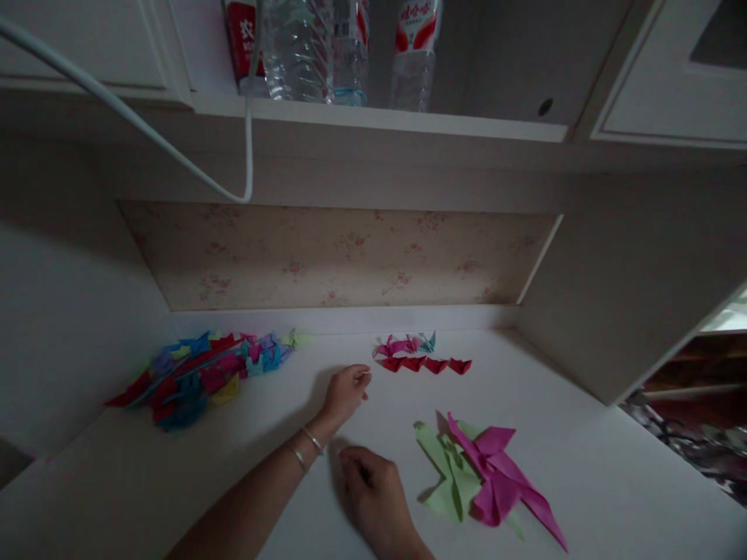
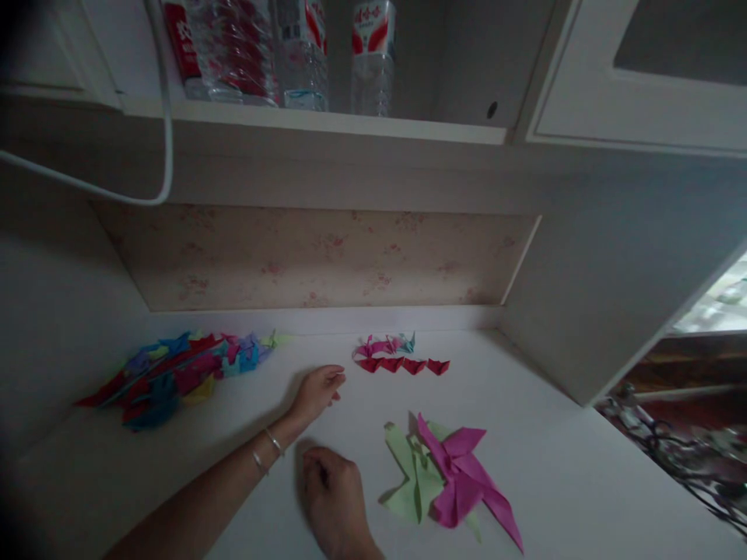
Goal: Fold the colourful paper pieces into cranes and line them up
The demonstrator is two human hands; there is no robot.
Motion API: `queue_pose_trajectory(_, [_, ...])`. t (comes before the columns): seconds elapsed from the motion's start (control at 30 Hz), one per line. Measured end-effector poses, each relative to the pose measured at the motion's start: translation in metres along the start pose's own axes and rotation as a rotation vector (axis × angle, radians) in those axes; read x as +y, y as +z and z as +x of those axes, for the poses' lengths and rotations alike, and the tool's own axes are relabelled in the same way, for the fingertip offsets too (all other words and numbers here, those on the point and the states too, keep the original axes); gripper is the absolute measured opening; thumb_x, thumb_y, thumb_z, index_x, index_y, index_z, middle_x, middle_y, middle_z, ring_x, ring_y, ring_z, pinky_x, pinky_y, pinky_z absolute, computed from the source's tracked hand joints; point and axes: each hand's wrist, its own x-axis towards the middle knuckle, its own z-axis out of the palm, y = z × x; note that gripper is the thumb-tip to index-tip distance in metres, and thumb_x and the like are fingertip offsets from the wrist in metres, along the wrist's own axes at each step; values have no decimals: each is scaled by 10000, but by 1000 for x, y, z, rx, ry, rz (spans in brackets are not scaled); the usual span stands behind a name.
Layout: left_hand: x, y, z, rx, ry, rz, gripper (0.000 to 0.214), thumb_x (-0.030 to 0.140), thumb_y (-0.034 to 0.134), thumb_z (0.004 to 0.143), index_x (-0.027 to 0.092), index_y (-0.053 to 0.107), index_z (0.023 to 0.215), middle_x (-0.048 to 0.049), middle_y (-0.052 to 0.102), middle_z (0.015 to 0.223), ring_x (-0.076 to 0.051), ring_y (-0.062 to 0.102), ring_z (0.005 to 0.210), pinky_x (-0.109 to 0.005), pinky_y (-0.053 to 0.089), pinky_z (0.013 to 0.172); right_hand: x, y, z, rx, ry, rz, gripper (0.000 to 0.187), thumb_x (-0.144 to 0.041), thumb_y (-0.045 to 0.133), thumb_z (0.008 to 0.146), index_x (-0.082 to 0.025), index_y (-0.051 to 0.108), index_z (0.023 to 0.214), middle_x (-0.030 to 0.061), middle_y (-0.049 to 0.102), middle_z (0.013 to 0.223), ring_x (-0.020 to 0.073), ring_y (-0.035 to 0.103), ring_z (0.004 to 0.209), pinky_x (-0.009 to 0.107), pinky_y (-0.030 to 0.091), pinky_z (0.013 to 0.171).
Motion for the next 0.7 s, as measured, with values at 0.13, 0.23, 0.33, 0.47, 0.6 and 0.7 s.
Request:
queue_pose_trajectory(0.13, [-22, -40, -51, 0, -56, -90, 387, 425, 484, 826, 120, 607, 1030, -77, 675, 858, -84, 558, 459, -169, 363, 367, -4, -1, -2, -16, -4, -22, 271, -260, 452, 874, -191, 686, 757, -6, 614, 630, 121, 511, 577, 187, 334, 530])
queue_pose_trajectory(0.23, [-38, -73, -95, -9, -137, -198, 399, 472, 499, 791, 125, 586, 967, -33, 631, 753, -67, 477, 381, -168, 297, 310, -6, -2, -3, -30, -3, -42, 282, -282, 445, 882, -201, 696, 783, -5, 611, 621, 126, 518, 575, 188, 344, 535])
queue_pose_trajectory(0.33, [-52, -102, -129, -6, -201, -222, 418, 522, 508, 768, 140, 570, 923, 9, 585, 674, -36, 365, 303, -165, 195, 282, -7, -2, -4, -50, 10, -38, 274, -318, 454, 881, -208, 703, 845, 3, 633, 645, 139, 545, 586, 197, 362, 542])
queue_pose_trajectory(0.47, [-63, -130, -146, -4, -273, -206, 437, 547, 536, 736, 149, 575, 910, 55, 515, 565, -26, 277, 292, -173, 140, 306, -5, -2, -5, -73, 51, -37, 310, -378, 452, 882, -203, 707, 874, 17, 644, 652, 151, 553, 581, 213, 376, 546])
queue_pose_trajectory(0.6, [-70, -139, -142, -14, -276, -180, 390, 508, 548, 739, 145, 608, 869, 76, 431, 494, -49, 288, 342, -184, 184, 354, -7, 2, -7, -82, 86, 6, 338, -436, 485, 858, -189, 715, 867, 26, 624, 638, 150, 528, 573, 224, 362, 529])
queue_pose_trajectory(0.7, [-76, -138, -139, -37, -153, -140, 329, 445, 555, 769, 133, 631, 841, 68, 405, 486, -77, 363, 439, -188, 253, 429, -21, 12, -11, -91, 185, 199, 350, -483, 568, 798, -171, 717, 847, 8, 561, 573, 122, 461, 528, 219, 312, 491])
